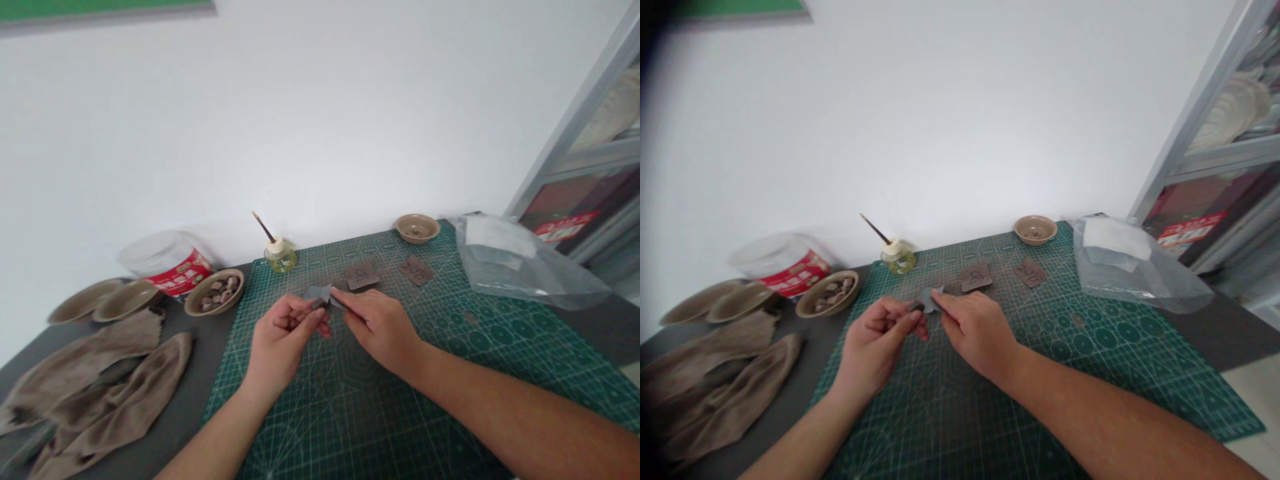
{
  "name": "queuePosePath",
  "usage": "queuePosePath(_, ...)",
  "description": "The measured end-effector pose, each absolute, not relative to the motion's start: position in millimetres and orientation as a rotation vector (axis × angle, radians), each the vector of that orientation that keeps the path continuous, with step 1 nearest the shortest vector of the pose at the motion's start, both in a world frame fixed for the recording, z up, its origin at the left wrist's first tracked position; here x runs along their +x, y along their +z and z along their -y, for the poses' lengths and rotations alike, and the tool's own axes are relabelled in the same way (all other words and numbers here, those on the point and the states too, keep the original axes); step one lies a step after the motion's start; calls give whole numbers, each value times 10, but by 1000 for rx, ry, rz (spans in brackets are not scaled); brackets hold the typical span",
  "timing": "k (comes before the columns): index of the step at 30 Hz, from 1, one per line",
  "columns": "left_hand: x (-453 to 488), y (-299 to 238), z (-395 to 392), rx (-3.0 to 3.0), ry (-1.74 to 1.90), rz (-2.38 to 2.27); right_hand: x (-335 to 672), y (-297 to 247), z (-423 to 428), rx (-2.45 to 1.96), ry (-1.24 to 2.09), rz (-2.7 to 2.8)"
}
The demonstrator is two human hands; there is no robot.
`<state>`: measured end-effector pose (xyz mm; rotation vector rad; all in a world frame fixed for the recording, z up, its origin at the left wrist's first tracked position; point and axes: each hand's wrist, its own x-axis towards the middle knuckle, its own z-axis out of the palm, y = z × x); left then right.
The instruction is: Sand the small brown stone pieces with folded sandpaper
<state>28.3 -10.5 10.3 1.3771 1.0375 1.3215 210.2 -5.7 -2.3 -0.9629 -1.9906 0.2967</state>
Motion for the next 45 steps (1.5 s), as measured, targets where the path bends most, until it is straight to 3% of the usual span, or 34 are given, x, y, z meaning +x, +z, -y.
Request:
queuePosePath(30, 253, 62, 104, 1470, 1236, -1038, 2046, 23, 160, -800, 318, 1973)
queuePosePath(37, 237, 68, 90, 1378, 1344, -914, 2075, -32, 97, -1037, 333, 2044)
queuePosePath(41, 214, 66, 66, 1350, 1401, -911, 2095, 27, 85, -1032, 429, 1912)
queuePosePath(45, 141, 43, -8, 1373, 1385, -945, 2121, 95, 62, -1075, 727, 1802)
